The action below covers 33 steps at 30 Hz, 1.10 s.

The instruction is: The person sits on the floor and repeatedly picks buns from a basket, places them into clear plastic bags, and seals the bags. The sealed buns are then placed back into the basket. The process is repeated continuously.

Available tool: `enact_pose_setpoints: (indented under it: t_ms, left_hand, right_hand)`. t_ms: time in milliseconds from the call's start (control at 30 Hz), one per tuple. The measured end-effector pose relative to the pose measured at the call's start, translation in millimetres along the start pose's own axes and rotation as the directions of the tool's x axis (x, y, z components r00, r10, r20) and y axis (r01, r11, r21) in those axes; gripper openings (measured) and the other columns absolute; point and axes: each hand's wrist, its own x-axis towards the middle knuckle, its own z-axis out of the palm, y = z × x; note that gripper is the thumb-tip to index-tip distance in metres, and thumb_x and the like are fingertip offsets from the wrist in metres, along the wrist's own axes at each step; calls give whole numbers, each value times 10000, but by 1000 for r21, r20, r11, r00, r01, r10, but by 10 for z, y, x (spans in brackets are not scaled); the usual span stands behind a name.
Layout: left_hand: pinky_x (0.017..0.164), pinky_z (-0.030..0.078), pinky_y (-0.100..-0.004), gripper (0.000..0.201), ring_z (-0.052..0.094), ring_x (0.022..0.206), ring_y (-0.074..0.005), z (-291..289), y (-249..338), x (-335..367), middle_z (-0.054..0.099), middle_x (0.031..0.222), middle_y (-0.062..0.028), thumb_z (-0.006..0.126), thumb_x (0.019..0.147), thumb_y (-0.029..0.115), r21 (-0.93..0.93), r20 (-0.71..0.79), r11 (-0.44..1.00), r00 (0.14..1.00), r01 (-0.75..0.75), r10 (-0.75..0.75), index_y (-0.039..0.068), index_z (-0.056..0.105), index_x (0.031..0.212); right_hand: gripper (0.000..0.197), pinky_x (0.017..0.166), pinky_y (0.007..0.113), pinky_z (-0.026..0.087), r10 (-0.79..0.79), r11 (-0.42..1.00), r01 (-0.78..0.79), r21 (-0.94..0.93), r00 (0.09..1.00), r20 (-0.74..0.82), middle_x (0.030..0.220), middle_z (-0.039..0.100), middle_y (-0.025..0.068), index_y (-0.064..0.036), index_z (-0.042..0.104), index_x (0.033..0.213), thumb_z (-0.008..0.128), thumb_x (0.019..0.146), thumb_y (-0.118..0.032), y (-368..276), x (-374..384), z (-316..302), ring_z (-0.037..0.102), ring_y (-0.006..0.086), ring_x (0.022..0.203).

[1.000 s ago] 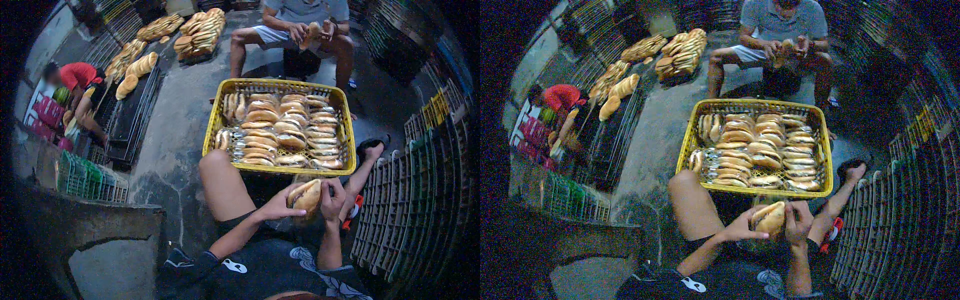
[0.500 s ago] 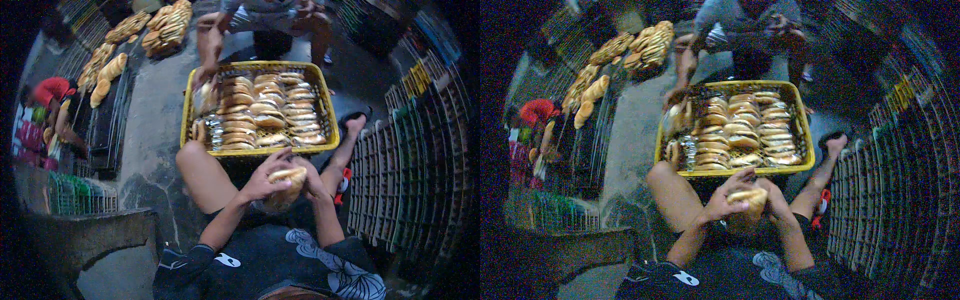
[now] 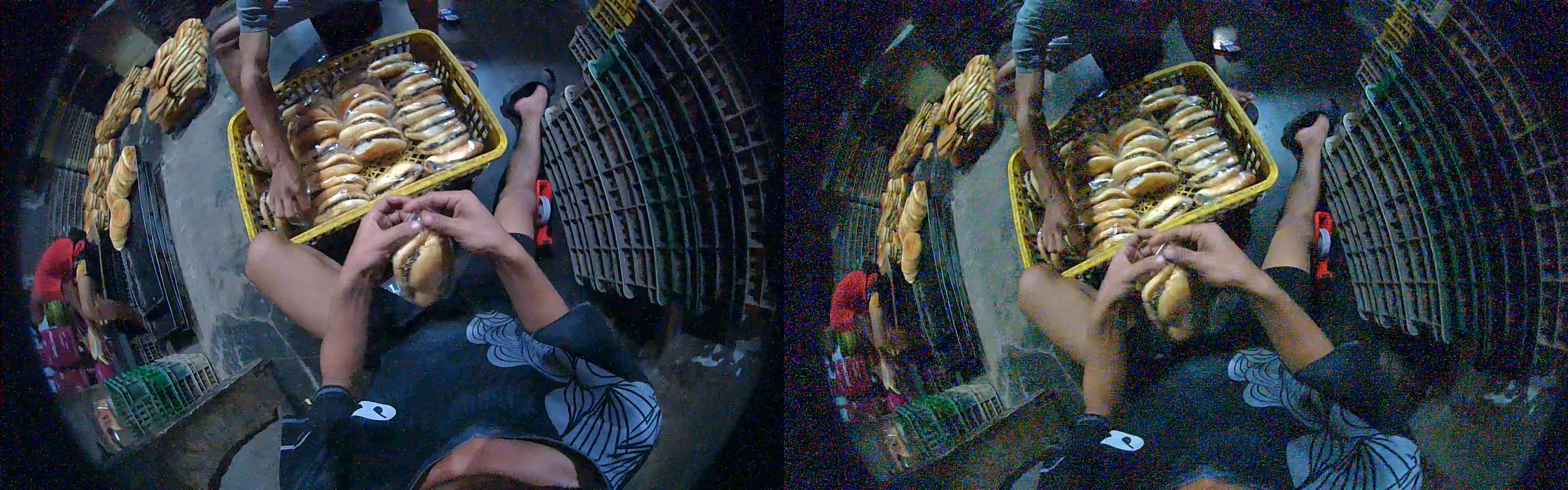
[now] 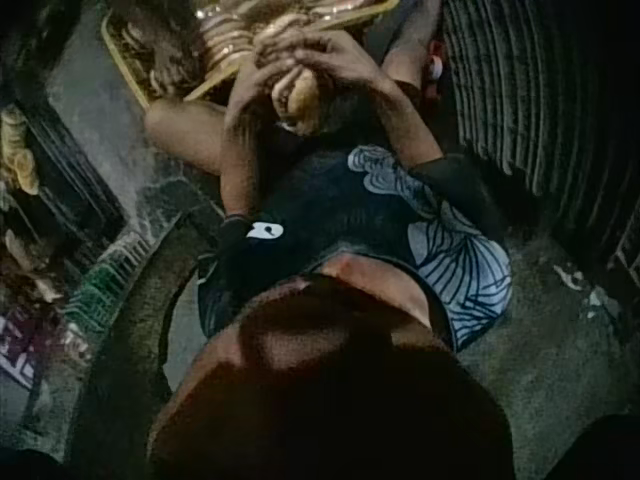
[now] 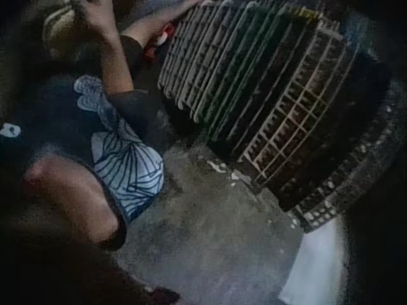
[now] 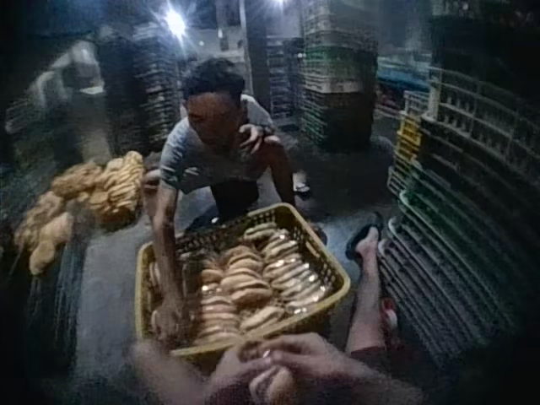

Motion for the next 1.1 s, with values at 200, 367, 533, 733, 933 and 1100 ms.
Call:
enact_pose_setpoints:
  t_ms: [200, 367, 533, 733, 933, 1100]
  left_hand:
    - [731, 458, -248, 163, 578, 792, -116, 116, -51, -56, 632, 862, -76, 643, 791, 93, 647, -32, 717, 931, -257, 363, -28, 601, 892]
    - [653, 477, -251, 156, 584, 754, -99, 18, -146, 69, 618, 806, -89, 613, 804, 47, 618, 3, 727, 925, -300, 380, -13, 509, 904]
    - [681, 471, -336, 131, 610, 725, -291, 132, -59, 81, 616, 820, -168, 587, 803, 89, 903, 111, 364, 944, -227, 312, -18, 566, 875]
    - [646, 416, -322, 194, 523, 686, -205, -261, -570, 650, 555, 717, -115, 537, 768, 164, 830, 458, 302, 882, -469, 110, -28, 563, 761]
    - [739, 428, -282, 165, 546, 795, -172, 245, -412, 560, 573, 798, -94, 501, 844, 130, 804, 94, 594, 994, -39, -62, -17, 569, 875]
    - [809, 421, -301, 192, 549, 873, -194, 421, -635, 539, 590, 899, -105, 486, 889, 135, 613, 129, 693, 913, -380, 386, -27, 585, 908]
  right_hand:
    - [169, 651, 206, 451, -174, 953, 53, -299, 902, -396, 747, 542, -9, -18, 521, 837, 647, 800, -125, 23, 44, 50, 541, 80, 709]
    - [127, 613, 302, 467, -274, 823, 51, -566, 909, -315, 760, 602, 73, 6, 593, 806, 636, 777, -110, 92, 78, 37, 576, 165, 655]
    - [159, 713, 411, 442, -368, 495, 61, -867, 918, -146, 786, 580, 137, -30, 612, 890, 605, 758, -118, 188, 8, -45, 536, 343, 798]
    - [280, 693, 435, 469, -192, 260, -86, -962, 972, -138, 855, 543, 169, 14, 506, 983, 580, 722, -52, 294, -299, -34, 565, 363, 776]
    - [220, 717, 441, 480, 0, 496, -294, -817, 941, -338, 852, 573, 211, 26, 503, 896, 580, 781, -146, 331, -507, -189, 591, 362, 820]
    - [358, 736, 316, 455, -66, 886, -248, -393, 770, -635, 790, 569, 127, 7, 493, 996, 628, 813, -269, 156, -489, -349, 582, 223, 780]
